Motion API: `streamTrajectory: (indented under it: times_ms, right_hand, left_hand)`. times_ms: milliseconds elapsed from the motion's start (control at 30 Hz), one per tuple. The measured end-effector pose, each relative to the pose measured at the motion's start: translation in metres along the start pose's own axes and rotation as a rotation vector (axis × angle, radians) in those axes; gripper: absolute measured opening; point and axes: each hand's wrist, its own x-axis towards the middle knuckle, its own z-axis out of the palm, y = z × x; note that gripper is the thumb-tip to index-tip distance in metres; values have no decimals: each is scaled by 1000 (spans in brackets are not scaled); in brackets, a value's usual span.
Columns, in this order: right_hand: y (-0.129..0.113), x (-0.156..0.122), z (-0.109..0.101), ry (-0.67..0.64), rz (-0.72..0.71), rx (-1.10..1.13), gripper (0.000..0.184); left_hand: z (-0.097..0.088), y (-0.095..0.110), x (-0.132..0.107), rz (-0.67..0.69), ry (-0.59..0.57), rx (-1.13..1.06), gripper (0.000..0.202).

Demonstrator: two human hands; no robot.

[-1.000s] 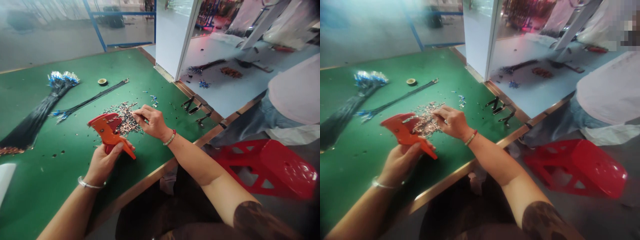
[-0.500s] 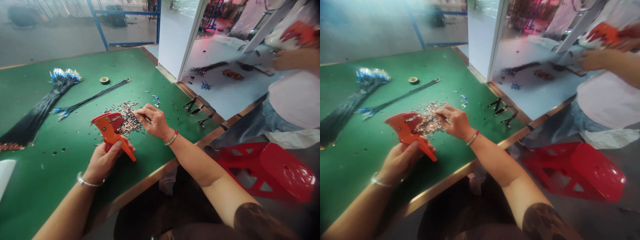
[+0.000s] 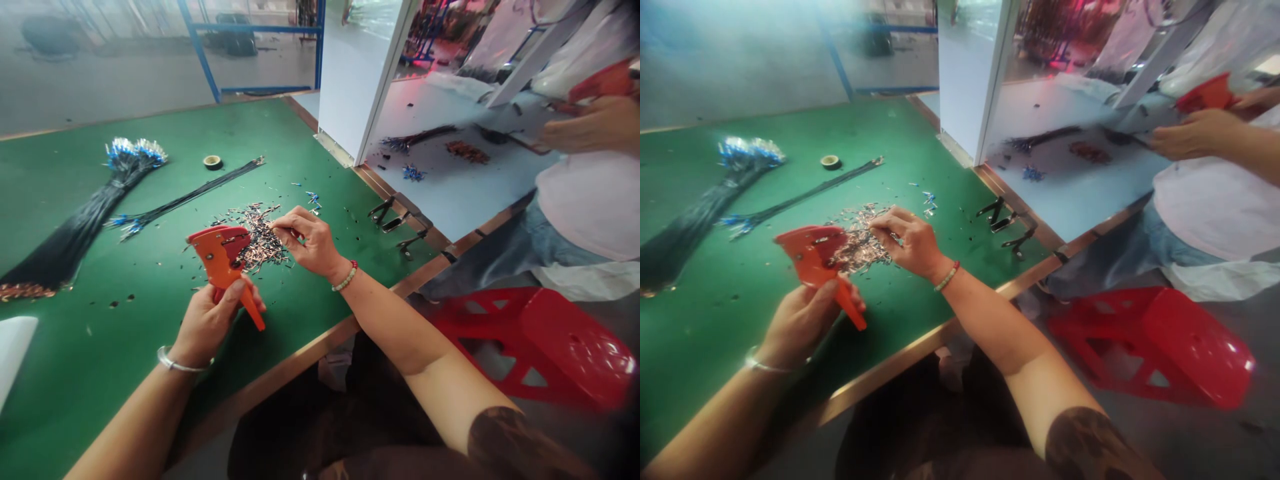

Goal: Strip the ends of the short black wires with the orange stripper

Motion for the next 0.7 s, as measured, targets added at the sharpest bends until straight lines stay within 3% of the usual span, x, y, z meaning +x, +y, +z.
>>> streamTrajectory:
  times_ms: [700]
  right_hand:
    - [0,0,-1,-17,63,-72,14]
  left_hand:
    - [9,10,-11,47,156,327,43]
